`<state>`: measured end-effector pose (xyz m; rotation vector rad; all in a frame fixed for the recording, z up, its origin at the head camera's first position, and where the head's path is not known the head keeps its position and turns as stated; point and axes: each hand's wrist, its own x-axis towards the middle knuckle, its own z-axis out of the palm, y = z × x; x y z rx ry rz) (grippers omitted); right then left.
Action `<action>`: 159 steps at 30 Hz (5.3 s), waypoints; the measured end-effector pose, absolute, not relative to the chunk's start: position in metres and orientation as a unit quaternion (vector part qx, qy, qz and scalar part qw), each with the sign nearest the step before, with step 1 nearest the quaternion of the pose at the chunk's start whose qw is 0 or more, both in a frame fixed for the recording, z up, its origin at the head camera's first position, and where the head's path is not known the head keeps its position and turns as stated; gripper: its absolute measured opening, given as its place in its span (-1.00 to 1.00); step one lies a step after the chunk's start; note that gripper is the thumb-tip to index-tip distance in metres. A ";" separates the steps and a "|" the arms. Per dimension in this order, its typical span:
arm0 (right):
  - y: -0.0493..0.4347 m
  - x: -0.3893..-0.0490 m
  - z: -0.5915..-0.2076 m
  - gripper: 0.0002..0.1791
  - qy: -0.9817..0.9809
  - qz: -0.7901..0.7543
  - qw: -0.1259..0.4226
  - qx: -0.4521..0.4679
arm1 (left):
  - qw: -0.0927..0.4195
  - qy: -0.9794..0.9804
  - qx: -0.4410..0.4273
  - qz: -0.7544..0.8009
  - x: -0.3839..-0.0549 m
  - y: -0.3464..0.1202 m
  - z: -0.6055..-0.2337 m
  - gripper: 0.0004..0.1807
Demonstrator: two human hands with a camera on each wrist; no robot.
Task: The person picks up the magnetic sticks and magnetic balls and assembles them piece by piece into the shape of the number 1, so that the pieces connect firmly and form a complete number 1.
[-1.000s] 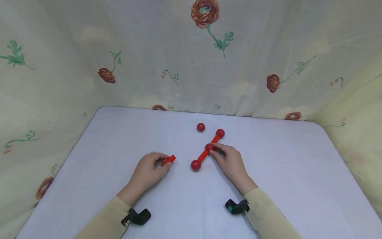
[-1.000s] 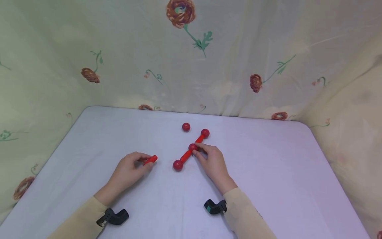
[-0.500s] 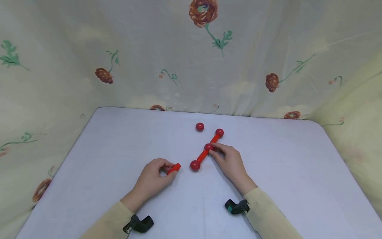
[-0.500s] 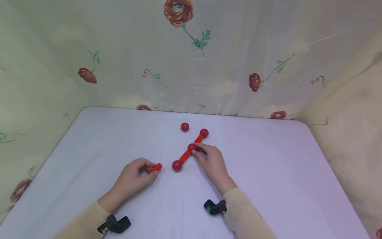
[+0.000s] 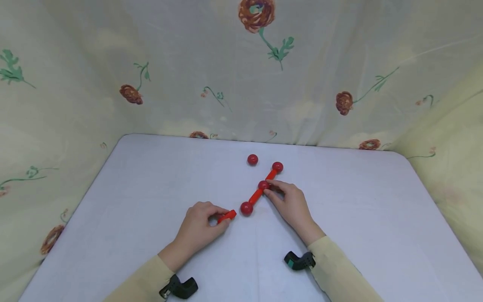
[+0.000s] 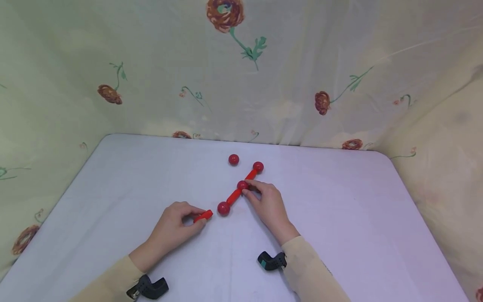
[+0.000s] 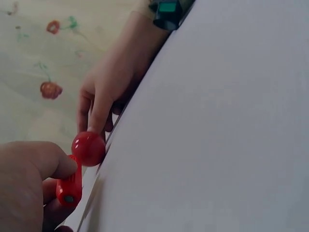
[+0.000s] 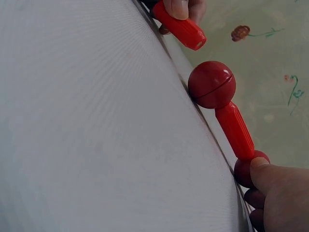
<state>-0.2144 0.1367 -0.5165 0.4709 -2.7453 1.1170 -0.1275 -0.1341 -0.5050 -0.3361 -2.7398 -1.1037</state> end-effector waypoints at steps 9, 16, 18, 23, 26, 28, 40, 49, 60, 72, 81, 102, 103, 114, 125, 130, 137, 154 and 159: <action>0.137 -0.215 -0.518 -0.56 -0.914 0.368 0.071 0.158 | 0.093 -0.927 -0.104 -0.349 -0.126 -0.124 -0.503 -0.81; 0.136 -0.214 -0.516 -0.56 -0.915 0.366 0.069 0.153 | 0.105 -0.925 -0.118 -0.345 -0.126 -0.118 -0.504 -0.84; 0.136 -0.214 -0.516 -0.56 -0.915 0.366 0.070 0.153 | 0.108 -0.926 -0.116 -0.342 -0.126 -0.116 -0.504 -0.85; 0.135 -0.214 -0.516 -0.57 -0.914 0.367 0.074 0.157 | 0.112 -0.930 -0.114 -0.331 -0.125 -0.112 -0.506 -0.84; 0.135 -0.215 -0.516 -0.57 -0.914 0.365 0.074 0.159 | 0.115 -0.933 -0.112 -0.322 -0.126 -0.110 -0.509 -0.83; 0.135 -0.215 -0.516 -0.57 -0.914 0.365 0.074 0.160 | 0.117 -0.934 -0.110 -0.319 -0.127 -0.109 -0.510 -0.82; 0.134 -0.214 -0.513 -0.57 -0.914 0.368 0.073 0.156 | 0.115 -0.932 -0.106 -0.328 -0.126 -0.107 -0.507 -0.84; 0.134 -0.215 -0.512 -0.56 -0.915 0.368 0.066 0.154 | 0.122 -0.933 -0.110 -0.320 -0.125 -0.109 -0.507 -0.84; 0.135 -0.214 -0.515 -0.56 -0.911 0.374 0.074 0.160 | 0.127 -0.929 -0.119 -0.328 -0.125 -0.109 -0.509 -0.84; 0.136 -0.194 -0.520 -0.65 -0.885 0.417 0.121 0.166 | 0.135 -0.927 -0.125 -0.327 -0.126 -0.108 -0.509 -0.84; 0.116 -0.174 -0.520 -0.66 -0.873 0.428 0.100 0.209 | 0.136 -0.931 -0.124 -0.316 -0.127 -0.108 -0.510 -0.82; 0.107 -0.168 -0.517 -0.63 -0.878 0.394 0.092 0.257 | 0.138 -0.927 -0.139 -0.321 -0.127 -0.109 -0.510 -0.82; 0.107 -0.167 -0.517 -0.63 -0.878 0.393 0.090 0.256 | 0.137 -0.926 -0.139 -0.322 -0.127 -0.109 -0.510 -0.82; 0.108 -0.170 -0.516 -0.65 -0.884 0.389 0.086 0.245 | 0.124 -0.929 -0.137 -0.321 -0.129 -0.109 -0.508 -0.78; 0.105 -0.169 -0.516 -0.65 -0.886 0.393 0.071 0.237 | -0.034 -0.923 -0.062 -0.378 -0.166 -0.137 -0.477 -0.65; 0.105 -0.168 -0.515 -0.65 -0.886 0.396 0.065 0.233 | -0.060 -0.920 -0.058 -0.383 -0.203 -0.147 -0.471 -0.65; 0.107 -0.167 -0.516 -0.64 -0.885 0.398 0.069 0.234 | -0.081 -0.915 -0.081 -0.387 -0.251 -0.141 -0.472 -0.60; 0.108 -0.168 -0.514 -0.64 -0.885 0.394 0.074 0.238 | -0.147 -0.938 -0.130 -0.285 -0.313 -0.113 -0.452 -0.31; 0.108 -0.167 -0.513 -0.64 -0.884 0.397 0.066 0.236 | -0.155 -0.939 -0.151 -0.266 -0.319 -0.100 -0.450 -0.31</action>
